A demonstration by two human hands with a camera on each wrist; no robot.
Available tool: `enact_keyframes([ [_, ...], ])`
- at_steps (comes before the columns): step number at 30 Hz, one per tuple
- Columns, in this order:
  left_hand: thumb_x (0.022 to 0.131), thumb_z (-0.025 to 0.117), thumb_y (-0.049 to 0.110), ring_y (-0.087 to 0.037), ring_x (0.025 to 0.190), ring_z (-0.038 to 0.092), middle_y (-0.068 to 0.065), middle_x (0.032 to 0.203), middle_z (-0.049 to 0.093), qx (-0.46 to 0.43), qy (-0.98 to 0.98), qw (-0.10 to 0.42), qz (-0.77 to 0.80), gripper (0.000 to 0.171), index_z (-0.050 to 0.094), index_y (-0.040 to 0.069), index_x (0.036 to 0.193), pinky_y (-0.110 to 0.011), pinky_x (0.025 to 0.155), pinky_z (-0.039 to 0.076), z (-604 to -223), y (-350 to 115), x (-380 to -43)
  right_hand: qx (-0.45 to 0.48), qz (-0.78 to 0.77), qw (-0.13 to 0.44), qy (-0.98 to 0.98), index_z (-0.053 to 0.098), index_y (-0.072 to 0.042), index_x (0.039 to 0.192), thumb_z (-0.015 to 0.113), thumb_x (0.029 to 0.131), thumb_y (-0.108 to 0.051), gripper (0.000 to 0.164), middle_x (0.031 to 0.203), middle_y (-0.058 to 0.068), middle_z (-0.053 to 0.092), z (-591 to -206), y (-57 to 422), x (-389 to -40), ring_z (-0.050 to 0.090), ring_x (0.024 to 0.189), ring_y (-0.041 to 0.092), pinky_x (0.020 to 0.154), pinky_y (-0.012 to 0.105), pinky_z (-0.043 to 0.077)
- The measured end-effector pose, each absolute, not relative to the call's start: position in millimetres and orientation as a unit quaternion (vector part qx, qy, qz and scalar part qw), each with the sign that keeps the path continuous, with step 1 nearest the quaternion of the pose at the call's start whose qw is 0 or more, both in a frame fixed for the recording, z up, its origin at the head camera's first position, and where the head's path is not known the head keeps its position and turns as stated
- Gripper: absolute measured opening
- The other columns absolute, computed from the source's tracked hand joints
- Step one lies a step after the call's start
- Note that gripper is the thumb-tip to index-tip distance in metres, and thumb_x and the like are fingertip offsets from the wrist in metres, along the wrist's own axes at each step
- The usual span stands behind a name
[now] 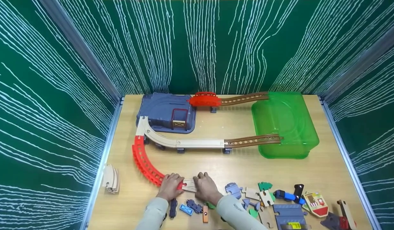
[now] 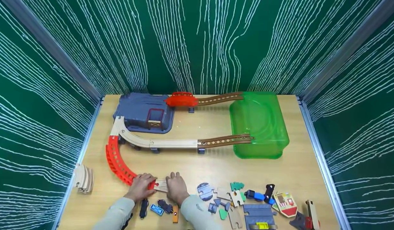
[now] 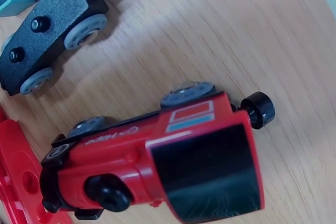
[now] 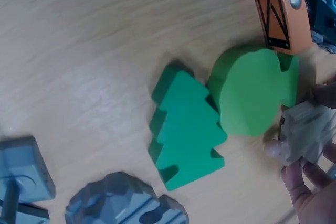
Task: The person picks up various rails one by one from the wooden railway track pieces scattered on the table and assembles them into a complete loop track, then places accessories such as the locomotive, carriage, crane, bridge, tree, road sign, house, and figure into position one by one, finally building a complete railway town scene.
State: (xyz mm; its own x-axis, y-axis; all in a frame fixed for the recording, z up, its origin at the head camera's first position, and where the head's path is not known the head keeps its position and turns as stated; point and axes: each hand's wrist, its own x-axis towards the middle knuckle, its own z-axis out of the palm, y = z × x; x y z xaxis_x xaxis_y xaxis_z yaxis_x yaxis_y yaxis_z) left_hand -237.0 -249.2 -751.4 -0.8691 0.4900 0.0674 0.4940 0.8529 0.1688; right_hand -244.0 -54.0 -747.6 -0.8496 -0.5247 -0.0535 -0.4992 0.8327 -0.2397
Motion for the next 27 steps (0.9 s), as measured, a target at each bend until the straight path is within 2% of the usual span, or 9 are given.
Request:
enact_keyframes([
  [8, 0.065, 0.071, 0.036, -0.018, 0.09, 0.05, 0.001, 0.094, 0.058, -0.243, -0.966, -0.018, -0.09, 0.044, 0.063, 0.015, 0.102, -0.038, 0.079, 0.039, -750.6, -248.1, -234.2, -0.279, -0.12, 0.073, 0.95, 0.059, -0.012, 0.101, 0.068, 0.055, -0.018, 0.048, 0.095, 0.008, 0.054, -744.1, -50.4, -244.2, 0.05, 0.086, 0.027, 0.074, 0.034, 0.046],
  [17, 0.064, 0.071, 0.038, -0.018, 0.089, 0.05, 0.002, 0.094, 0.057, -0.245, -0.965, -0.014, -0.092, 0.045, 0.063, 0.014, 0.102, -0.037, 0.078, 0.039, -752.5, -247.3, -237.1, -0.249, -0.231, 0.105, 0.934, 0.057, -0.008, 0.113, 0.072, 0.054, -0.017, 0.061, 0.104, 0.008, 0.053, -745.4, -38.3, -248.0, 0.047, 0.094, 0.024, 0.081, 0.033, 0.046],
  [23, 0.064, 0.07, 0.037, -0.017, 0.086, 0.05, 0.003, 0.089, 0.057, -0.251, -0.963, 0.009, -0.099, 0.04, 0.064, 0.016, 0.097, -0.036, 0.075, 0.04, -756.2, -248.6, -237.2, -0.258, -0.228, 0.086, 0.935, 0.058, -0.008, 0.111, 0.071, 0.054, -0.016, 0.059, 0.103, 0.007, 0.053, -750.3, -32.4, -249.3, 0.047, 0.094, 0.024, 0.082, 0.033, 0.045],
  [27, 0.063, 0.07, 0.038, -0.018, 0.088, 0.05, 0.002, 0.091, 0.056, -0.257, -0.963, -0.001, -0.088, 0.042, 0.063, 0.015, 0.098, -0.037, 0.076, 0.039, -750.6, -248.1, -239.6, -0.262, -0.21, 0.074, 0.939, 0.058, -0.009, 0.111, 0.07, 0.054, -0.016, 0.059, 0.102, 0.006, 0.053, -751.1, -35.7, -249.9, 0.046, 0.092, 0.023, 0.079, 0.032, 0.046],
])
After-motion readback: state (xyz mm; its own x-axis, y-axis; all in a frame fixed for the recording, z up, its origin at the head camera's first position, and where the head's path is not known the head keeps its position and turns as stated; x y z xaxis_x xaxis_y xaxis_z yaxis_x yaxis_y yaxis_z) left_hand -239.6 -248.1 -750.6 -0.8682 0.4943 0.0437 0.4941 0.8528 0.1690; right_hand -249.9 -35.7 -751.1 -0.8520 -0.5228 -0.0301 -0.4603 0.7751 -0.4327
